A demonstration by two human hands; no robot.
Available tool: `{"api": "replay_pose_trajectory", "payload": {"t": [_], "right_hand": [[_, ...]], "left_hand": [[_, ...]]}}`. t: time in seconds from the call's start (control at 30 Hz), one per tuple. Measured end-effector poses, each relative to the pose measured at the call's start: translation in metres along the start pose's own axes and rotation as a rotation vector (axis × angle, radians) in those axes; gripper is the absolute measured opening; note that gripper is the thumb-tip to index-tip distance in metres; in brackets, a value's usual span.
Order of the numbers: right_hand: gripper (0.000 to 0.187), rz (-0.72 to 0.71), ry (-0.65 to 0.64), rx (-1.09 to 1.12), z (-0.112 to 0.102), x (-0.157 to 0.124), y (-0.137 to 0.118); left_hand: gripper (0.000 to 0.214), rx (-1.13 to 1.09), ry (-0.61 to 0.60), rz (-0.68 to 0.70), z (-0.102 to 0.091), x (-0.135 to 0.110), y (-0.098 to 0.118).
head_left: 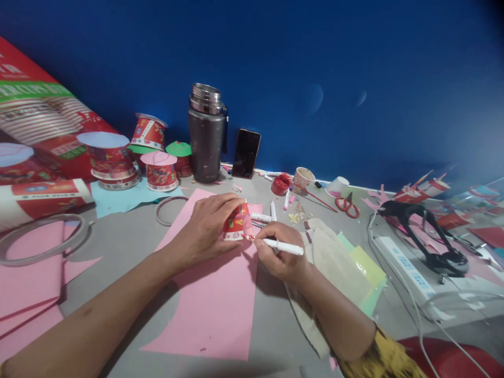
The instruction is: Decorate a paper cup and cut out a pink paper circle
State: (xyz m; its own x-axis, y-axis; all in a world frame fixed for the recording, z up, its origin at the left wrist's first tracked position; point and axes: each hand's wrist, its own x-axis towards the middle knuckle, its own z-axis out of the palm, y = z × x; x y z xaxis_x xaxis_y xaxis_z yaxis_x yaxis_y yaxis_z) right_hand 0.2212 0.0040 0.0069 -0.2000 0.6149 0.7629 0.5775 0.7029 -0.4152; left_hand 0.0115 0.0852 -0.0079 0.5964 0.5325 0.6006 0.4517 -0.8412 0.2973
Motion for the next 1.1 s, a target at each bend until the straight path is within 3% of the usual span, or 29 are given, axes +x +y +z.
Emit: {"api": "replay_pose_trajectory", "payload": {"t": [1.1], "right_hand": [[0.012, 0.039, 0.013, 0.03, 0.0002, 0.0012, -0.0014]], "left_hand": [[0.069, -0.02, 0.0, -0.01, -0.0001, 0.0009, 0.0012]]}}
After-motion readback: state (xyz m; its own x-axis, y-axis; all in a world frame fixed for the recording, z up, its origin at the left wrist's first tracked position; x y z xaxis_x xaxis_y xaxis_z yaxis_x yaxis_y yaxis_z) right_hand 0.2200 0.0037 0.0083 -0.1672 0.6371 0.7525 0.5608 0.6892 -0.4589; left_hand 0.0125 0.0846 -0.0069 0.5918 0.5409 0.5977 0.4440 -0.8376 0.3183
